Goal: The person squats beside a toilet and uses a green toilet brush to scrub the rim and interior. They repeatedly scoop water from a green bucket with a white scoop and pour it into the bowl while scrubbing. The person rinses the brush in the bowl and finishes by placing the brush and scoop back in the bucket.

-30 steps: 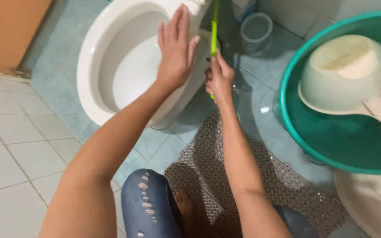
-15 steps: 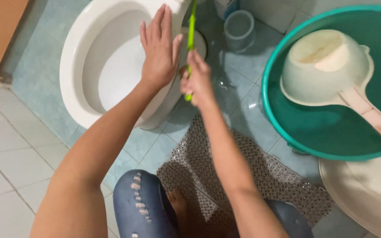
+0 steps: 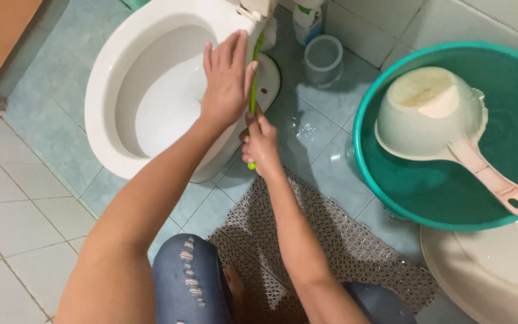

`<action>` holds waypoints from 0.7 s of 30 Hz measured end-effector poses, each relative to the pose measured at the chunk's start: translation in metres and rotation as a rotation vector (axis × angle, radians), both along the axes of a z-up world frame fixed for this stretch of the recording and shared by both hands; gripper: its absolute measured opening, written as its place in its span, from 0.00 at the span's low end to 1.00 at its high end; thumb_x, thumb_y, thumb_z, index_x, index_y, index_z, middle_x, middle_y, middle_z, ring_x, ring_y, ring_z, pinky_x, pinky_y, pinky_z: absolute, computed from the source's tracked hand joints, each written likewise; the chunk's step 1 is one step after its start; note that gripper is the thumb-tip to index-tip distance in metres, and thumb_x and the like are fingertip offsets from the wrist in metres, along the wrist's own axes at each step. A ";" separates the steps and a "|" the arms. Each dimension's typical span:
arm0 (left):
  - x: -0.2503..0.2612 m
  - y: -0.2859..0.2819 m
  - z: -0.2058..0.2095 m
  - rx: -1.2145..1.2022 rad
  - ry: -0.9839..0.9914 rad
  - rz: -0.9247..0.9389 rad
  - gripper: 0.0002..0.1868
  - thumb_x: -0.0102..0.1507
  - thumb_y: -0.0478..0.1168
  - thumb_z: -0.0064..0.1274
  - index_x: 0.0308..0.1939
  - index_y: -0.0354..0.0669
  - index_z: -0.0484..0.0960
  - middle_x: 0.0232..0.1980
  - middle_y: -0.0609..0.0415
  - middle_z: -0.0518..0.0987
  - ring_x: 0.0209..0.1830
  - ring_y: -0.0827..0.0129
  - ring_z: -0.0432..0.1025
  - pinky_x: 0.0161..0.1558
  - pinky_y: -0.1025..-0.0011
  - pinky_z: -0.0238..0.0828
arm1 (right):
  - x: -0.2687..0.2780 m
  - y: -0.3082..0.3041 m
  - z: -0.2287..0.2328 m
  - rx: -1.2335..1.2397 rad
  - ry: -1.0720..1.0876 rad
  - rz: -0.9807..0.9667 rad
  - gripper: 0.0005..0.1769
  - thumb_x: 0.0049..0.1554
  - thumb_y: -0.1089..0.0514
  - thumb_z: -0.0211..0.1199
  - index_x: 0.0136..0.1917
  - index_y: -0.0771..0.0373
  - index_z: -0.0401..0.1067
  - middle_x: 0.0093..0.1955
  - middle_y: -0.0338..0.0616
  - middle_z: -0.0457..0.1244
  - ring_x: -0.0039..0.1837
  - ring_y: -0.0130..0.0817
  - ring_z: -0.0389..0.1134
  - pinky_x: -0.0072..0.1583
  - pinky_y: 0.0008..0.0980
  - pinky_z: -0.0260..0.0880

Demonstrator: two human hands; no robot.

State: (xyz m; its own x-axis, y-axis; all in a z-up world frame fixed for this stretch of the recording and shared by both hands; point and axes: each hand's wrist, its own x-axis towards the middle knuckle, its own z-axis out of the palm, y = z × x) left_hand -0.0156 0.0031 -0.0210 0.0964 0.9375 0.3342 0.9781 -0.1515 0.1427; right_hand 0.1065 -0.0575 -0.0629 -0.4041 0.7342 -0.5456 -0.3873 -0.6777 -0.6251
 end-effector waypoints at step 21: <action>0.001 0.005 -0.011 0.087 -0.123 0.053 0.24 0.79 0.51 0.33 0.73 0.41 0.68 0.70 0.45 0.67 0.70 0.51 0.63 0.78 0.44 0.51 | 0.014 -0.017 0.021 0.167 -0.465 0.121 0.33 0.70 0.48 0.49 0.88 0.43 0.56 0.31 0.29 0.51 0.26 0.19 0.48 0.26 0.24 0.48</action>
State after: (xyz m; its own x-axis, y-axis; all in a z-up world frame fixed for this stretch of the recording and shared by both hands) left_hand -0.0147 0.0081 -0.0321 0.0004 0.9074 0.4203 0.9610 -0.1166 0.2507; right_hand 0.1202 -0.0747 -0.0420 -0.2340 0.7899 -0.5668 0.0324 -0.5764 -0.8166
